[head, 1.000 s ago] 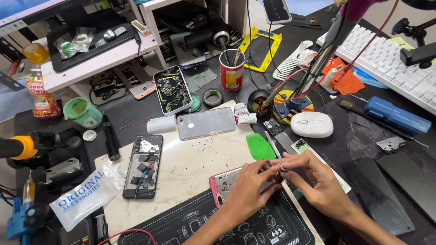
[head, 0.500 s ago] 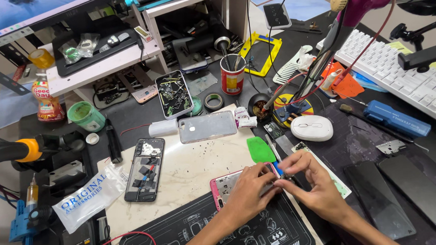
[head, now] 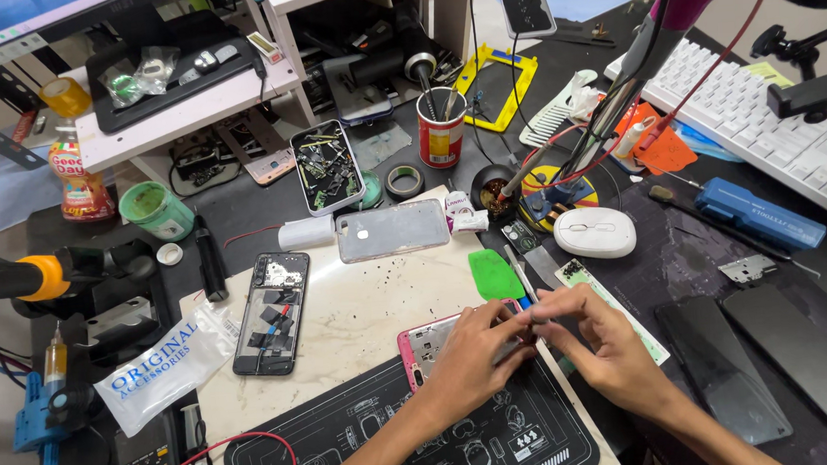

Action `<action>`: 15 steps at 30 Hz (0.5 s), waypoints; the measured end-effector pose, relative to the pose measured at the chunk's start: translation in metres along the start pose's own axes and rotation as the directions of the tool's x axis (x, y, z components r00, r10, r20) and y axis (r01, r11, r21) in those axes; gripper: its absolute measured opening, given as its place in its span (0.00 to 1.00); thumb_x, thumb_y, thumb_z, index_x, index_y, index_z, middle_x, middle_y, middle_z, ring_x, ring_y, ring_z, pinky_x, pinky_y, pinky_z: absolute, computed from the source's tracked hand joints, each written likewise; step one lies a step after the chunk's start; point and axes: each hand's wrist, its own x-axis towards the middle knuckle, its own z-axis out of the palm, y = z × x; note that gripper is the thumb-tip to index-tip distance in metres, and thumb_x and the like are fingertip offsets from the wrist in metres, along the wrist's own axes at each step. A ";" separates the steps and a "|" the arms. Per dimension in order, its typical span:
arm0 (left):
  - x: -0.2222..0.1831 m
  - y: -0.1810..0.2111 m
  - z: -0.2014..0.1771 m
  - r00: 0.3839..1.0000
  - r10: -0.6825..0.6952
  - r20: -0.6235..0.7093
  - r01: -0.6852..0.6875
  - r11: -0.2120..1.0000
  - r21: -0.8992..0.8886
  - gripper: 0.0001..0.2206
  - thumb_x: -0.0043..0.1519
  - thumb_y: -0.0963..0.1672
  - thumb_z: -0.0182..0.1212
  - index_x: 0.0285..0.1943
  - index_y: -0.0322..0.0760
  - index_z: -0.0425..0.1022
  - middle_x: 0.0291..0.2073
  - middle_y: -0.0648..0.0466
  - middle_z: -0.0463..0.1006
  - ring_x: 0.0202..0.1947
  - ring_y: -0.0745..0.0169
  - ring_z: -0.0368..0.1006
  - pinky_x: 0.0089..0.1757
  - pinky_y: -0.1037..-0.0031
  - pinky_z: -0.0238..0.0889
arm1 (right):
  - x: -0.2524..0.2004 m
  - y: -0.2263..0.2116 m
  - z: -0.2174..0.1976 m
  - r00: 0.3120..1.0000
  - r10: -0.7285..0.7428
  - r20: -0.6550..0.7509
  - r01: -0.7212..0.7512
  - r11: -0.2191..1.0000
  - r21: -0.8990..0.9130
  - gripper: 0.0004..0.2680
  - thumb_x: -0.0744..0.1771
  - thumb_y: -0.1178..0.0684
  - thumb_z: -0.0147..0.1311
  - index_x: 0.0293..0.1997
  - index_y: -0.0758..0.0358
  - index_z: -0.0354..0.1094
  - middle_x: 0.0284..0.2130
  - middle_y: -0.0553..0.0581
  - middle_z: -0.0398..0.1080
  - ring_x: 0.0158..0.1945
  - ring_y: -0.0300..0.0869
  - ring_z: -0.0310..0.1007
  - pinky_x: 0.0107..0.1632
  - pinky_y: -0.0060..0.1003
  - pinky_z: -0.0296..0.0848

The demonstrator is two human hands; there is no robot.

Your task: The person repairs a mobile phone by using a small tool to work on the internal components and then pressing the screen onto the frame.

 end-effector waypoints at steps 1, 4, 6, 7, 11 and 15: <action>0.000 0.000 0.000 1.000 -0.010 -0.006 0.010 1.000 -0.012 0.16 0.58 0.43 0.67 0.54 0.32 0.77 0.43 0.45 0.72 0.41 0.44 0.68 0.45 0.57 0.62 | -0.001 -0.002 -0.002 0.997 0.076 -0.004 -0.076 0.997 -0.020 0.09 0.66 0.68 0.53 0.48 0.67 0.68 0.47 0.62 0.70 0.64 0.42 0.67 0.63 0.37 0.65; 0.000 0.001 0.001 1.000 -0.021 -0.009 0.021 1.000 0.006 0.12 0.57 0.43 0.68 0.47 0.32 0.78 0.45 0.46 0.74 0.42 0.44 0.69 0.46 0.59 0.64 | 0.001 -0.004 0.002 0.988 -0.140 0.058 0.141 0.990 -0.023 0.11 0.63 0.67 0.60 0.45 0.66 0.64 0.51 0.62 0.67 0.57 0.43 0.68 0.60 0.35 0.66; 0.000 0.000 0.001 1.000 -0.007 -0.001 0.007 1.000 0.015 0.13 0.57 0.43 0.68 0.49 0.33 0.79 0.44 0.46 0.73 0.42 0.45 0.69 0.46 0.58 0.63 | 0.002 0.000 0.002 0.993 -0.110 0.036 0.110 0.994 0.026 0.08 0.66 0.68 0.59 0.46 0.66 0.65 0.47 0.61 0.69 0.54 0.42 0.71 0.59 0.36 0.69; 0.001 0.000 0.001 1.000 0.000 0.003 0.000 1.000 0.019 0.13 0.58 0.43 0.68 0.50 0.33 0.79 0.43 0.46 0.73 0.42 0.45 0.69 0.46 0.58 0.63 | 0.002 0.001 0.003 0.995 -0.095 0.027 0.093 0.994 0.051 0.08 0.67 0.68 0.58 0.46 0.65 0.66 0.45 0.60 0.71 0.53 0.42 0.72 0.59 0.36 0.70; 0.000 0.002 0.000 0.999 -0.037 0.013 0.037 0.999 0.007 0.15 0.58 0.43 0.68 0.53 0.34 0.78 0.42 0.46 0.73 0.41 0.45 0.69 0.45 0.58 0.63 | 0.000 -0.002 -0.002 0.999 -0.038 0.035 0.038 0.999 -0.005 0.09 0.65 0.68 0.56 0.48 0.66 0.66 0.48 0.61 0.69 0.62 0.43 0.67 0.64 0.38 0.64; -0.001 0.001 0.000 1.000 -0.005 -0.005 0.005 1.000 0.009 0.15 0.58 0.43 0.68 0.52 0.33 0.79 0.43 0.46 0.73 0.42 0.45 0.69 0.46 0.59 0.63 | 0.003 -0.004 -0.002 0.993 -0.103 0.052 0.105 0.994 -0.032 0.09 0.66 0.67 0.58 0.48 0.65 0.66 0.47 0.58 0.70 0.56 0.42 0.71 0.69 0.40 0.61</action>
